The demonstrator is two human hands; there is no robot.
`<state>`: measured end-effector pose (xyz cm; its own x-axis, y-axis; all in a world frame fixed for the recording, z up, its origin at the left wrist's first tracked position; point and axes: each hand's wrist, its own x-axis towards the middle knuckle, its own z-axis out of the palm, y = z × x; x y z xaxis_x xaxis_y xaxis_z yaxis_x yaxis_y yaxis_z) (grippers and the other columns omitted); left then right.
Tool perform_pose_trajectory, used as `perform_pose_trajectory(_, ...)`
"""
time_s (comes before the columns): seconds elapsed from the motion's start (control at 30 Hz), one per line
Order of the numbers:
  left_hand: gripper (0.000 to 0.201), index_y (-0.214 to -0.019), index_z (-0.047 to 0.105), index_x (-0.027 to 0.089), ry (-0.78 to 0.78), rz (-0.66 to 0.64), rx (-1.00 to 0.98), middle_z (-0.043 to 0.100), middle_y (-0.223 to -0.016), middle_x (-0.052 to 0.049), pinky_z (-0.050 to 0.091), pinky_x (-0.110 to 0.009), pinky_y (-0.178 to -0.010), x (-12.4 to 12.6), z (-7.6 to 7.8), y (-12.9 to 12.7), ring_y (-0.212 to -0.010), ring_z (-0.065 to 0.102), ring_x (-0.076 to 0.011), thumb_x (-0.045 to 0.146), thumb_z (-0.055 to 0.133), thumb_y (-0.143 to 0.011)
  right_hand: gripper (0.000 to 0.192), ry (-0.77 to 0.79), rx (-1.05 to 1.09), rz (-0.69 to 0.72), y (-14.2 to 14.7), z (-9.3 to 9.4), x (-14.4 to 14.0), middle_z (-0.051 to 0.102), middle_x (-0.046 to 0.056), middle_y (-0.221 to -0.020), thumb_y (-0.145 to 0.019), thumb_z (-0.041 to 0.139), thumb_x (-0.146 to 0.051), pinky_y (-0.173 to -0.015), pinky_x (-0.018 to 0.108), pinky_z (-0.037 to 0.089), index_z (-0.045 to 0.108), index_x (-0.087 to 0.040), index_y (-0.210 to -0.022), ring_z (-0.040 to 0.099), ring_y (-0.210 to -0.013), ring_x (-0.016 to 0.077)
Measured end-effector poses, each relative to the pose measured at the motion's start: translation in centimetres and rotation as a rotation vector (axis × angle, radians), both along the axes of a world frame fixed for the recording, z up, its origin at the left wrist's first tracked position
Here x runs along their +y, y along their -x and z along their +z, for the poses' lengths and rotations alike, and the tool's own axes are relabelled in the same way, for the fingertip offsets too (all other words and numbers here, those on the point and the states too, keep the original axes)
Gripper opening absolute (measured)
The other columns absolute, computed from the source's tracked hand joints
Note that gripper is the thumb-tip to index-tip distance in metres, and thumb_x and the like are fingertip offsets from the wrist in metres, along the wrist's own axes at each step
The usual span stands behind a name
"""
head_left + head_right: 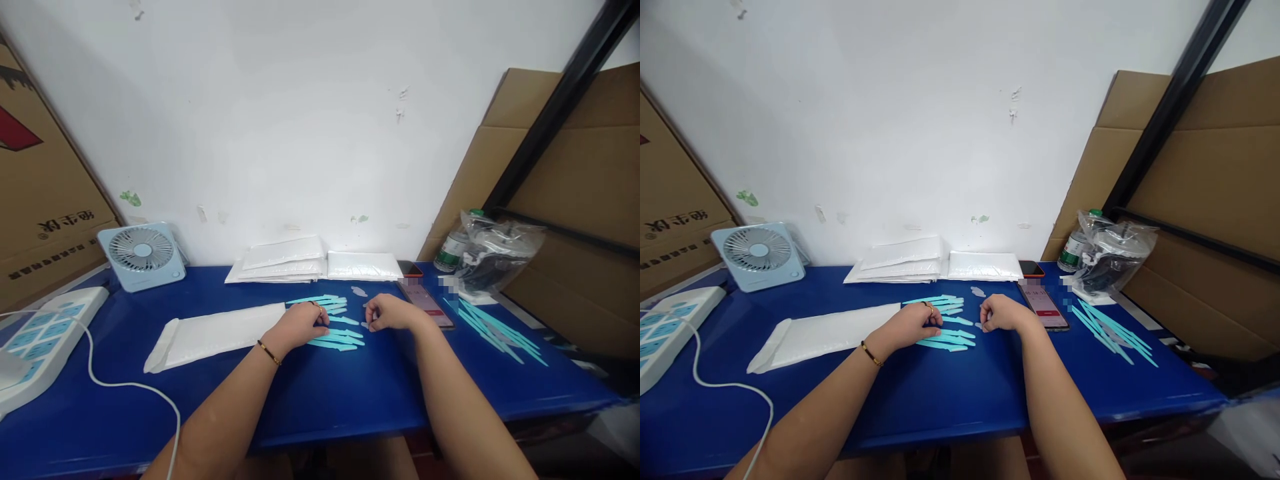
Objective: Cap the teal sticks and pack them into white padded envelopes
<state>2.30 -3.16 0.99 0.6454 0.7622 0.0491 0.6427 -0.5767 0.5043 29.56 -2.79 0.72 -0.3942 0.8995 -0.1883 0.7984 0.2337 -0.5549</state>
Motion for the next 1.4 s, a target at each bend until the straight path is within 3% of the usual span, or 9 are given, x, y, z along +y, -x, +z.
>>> perform_pose_trajectory(0.17, 0.010, -0.066, 0.065, 0.020, 0.112, 0.088, 0.006, 0.066, -0.074, -0.003, 0.036, -0.024, -0.054, -0.4, -0.1, -0.4, -0.065, 0.057, -0.0165, 0.026, 0.058, -0.071, 0.014, 0.160, 0.200, -0.075, 0.4, 0.6, -0.5, 0.066, 0.001, -0.064, -0.061, 0.070, -0.028, -0.045, 0.023, 0.040, 0.065, -0.018, -0.069, 0.056, -0.048, 0.0119)
perform_pose_trajectory(0.33, 0.015, -0.070, 0.064, 0.020, 0.145, 0.174, -0.095, 0.064, -0.071, -0.002, 0.036, -0.023, -0.053, 0.6, -0.6, 0.2, -0.063, 0.056, -0.0156, 0.032, 0.056, -0.073, 0.029, 0.294, 0.428, -0.075, 0.7, 2.1, -1.3, 0.067, 0.003, -0.065, -0.061, 0.074, -0.037, -0.048, 0.023, 0.047, 0.064, -0.015, -0.077, 0.063, -0.055, 0.0144)
perform_pose_trajectory(0.63, 0.019, -0.075, 0.063, 0.018, 0.120, 0.215, -0.155, 0.063, -0.073, -0.002, 0.036, -0.023, -0.053, 1.5, -0.8, 1.1, -0.064, 0.056, -0.0154, 0.035, 0.054, -0.075, 0.034, 0.258, 0.543, -0.090, 1.3, 3.1, -1.6, 0.066, 0.003, -0.064, -0.062, 0.075, -0.038, -0.052, 0.023, 0.049, 0.063, -0.012, -0.079, 0.064, -0.056, 0.0136)
perform_pose_trajectory(0.97, 0.018, -0.076, 0.063, 0.019, 0.098, 0.189, -0.108, 0.063, -0.073, -0.002, 0.037, -0.024, -0.054, 1.4, -0.9, 0.5, -0.066, 0.056, -0.0155, 0.035, 0.054, -0.076, 0.031, 0.238, 0.574, -0.012, 2.7, 1.1, -0.8, 0.066, 0.002, -0.063, -0.064, 0.074, -0.037, -0.051, 0.024, 0.049, 0.064, -0.013, -0.081, 0.064, -0.054, 0.0140)
perform_pose_trajectory(1.1, 0.015, -0.077, 0.062, 0.021, 0.013, 0.215, -0.044, 0.064, -0.080, -0.002, 0.039, -0.025, -0.061, 1.4, -1.0, 0.2, -0.074, 0.058, -0.0168, 0.032, 0.052, -0.079, 0.030, 0.165, 0.558, -0.024, 3.5, 0.4, -0.3, 0.063, 0.001, -0.057, -0.067, 0.071, -0.038, -0.052, 0.024, 0.049, 0.064, -0.013, -0.081, 0.063, -0.055, 0.0147)
perform_pose_trajectory(1.27, 0.021, -0.096, 0.062, 0.025, -0.178, 0.307, 0.029, 0.062, -0.102, -0.002, 0.041, -0.029, -0.077, 1.1, -0.2, 0.2, -0.097, 0.055, -0.0219, 0.032, 0.057, -0.077, 0.018, -0.178, 0.309, -0.297, 1.0, 0.3, 0.4, 0.065, 0.002, -0.063, -0.072, 0.063, -0.030, -0.053, 0.024, 0.046, 0.067, -0.015, -0.082, 0.060, -0.055, 0.0138)
perform_pose_trajectory(1.4, 0.017, -0.084, 0.066, 0.025, -0.027, 0.083, 0.022, 0.064, -0.091, 0.000, 0.040, -0.024, -0.068, 0.5, 0.3, 0.5, -0.084, 0.058, -0.0171, 0.037, 0.060, -0.074, 0.013, -0.261, 0.042, -0.308, -0.9, 0.2, 0.8, 0.067, 0.004, -0.075, -0.068, 0.064, -0.020, -0.062, 0.025, 0.044, 0.069, -0.018, -0.079, 0.060, -0.067, 0.0166)
